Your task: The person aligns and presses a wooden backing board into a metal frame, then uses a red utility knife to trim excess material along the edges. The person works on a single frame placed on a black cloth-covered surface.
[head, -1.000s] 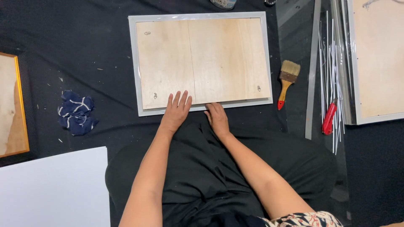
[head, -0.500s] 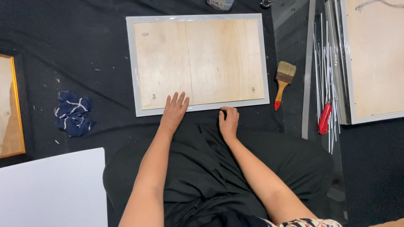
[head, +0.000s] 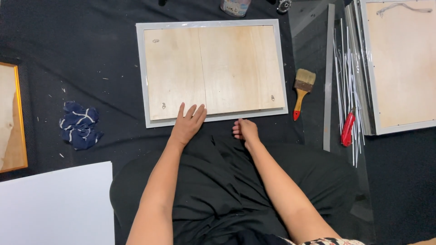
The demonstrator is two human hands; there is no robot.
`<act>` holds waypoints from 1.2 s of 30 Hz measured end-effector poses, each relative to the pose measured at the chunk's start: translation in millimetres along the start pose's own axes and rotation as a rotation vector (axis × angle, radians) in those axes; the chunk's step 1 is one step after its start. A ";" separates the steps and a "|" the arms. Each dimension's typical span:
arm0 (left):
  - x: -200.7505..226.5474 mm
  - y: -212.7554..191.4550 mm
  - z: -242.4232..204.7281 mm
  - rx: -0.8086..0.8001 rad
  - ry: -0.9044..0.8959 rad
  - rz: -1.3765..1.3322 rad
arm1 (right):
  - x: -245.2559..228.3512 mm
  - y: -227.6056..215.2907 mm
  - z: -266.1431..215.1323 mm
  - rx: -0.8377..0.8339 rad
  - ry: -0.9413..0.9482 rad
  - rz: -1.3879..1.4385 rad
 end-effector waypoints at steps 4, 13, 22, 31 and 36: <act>0.4 -8.2 4.4 0.040 0.001 -0.009 | -4.7 19.1 -15.5 -0.230 0.191 -0.037; -0.1 -21.9 9.8 0.097 -0.025 -0.009 | -20.3 87.7 -8.4 -0.420 0.292 0.004; -1.2 -4.9 2.9 0.101 -0.046 -0.029 | -9.9 107.1 18.5 -0.114 0.310 0.222; -1.1 5.1 -1.3 0.082 -0.030 -0.043 | -20.4 107.4 12.7 -0.092 0.303 0.189; -1.0 4.1 -2.0 0.062 -0.026 -0.046 | -16.1 109.2 16.7 -0.094 0.298 0.201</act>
Point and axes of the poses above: each hand's wrist, its own z-axis towards the middle knuckle, its own y-axis out of the palm, x = y × z, the point moved 6 cm from there along z, towards the middle knuckle, and after that the axes turned 10 degrees about -z, right-handed, at the moved point
